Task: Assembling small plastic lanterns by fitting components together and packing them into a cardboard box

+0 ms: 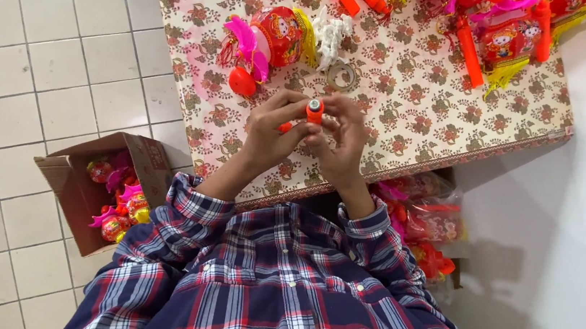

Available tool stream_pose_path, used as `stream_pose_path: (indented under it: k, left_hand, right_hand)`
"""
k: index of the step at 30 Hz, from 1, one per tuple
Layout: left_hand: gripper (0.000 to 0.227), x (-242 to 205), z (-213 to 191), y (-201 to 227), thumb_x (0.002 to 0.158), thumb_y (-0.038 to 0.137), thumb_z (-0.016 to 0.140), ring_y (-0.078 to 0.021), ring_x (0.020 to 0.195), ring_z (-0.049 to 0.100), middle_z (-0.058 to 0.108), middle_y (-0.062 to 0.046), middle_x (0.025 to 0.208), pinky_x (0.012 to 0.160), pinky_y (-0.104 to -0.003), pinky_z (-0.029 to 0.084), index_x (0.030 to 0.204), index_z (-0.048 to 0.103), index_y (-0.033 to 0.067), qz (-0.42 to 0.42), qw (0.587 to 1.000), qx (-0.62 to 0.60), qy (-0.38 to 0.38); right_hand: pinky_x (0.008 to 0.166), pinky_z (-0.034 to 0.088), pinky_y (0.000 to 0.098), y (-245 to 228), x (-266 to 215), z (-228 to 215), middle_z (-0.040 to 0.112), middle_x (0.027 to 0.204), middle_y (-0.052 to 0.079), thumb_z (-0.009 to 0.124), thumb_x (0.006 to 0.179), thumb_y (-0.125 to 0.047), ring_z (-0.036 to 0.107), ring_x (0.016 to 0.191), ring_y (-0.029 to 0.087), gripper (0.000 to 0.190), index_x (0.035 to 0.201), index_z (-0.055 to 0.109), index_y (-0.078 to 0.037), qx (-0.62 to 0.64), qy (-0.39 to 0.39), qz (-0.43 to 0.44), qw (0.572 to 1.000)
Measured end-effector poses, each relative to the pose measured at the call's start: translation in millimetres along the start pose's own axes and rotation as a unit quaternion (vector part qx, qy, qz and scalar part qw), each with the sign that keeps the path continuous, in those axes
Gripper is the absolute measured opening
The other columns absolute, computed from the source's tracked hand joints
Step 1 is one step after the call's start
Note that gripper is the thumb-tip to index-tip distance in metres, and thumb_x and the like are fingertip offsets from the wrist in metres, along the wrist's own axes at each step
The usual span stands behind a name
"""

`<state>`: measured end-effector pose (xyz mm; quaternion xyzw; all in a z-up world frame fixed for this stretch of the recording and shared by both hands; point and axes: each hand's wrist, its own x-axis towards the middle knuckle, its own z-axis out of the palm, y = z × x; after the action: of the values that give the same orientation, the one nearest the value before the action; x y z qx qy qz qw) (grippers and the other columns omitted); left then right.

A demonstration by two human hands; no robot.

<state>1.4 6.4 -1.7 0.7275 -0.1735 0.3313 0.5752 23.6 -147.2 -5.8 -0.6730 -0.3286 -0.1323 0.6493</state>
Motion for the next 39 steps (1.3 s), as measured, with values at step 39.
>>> stream_pose_path:
  k: [39]
  left_hand:
    - [0.031,-16,-25,-20,0.097,0.032,0.071,-0.0257,0.090,0.069,0.066,-0.008,0.096,0.079,-0.037,0.055,0.118,0.071,0.0086,0.072,0.939,0.260,-0.214]
  right_hand:
    - [0.067,0.059,0.0445,16,-8,-58,0.070,0.091,0.013,0.076,0.095,-0.033,0.072,0.081,0.035,0.030,0.110,0.071,-0.008,-0.230,-0.142,-0.017,0.963]
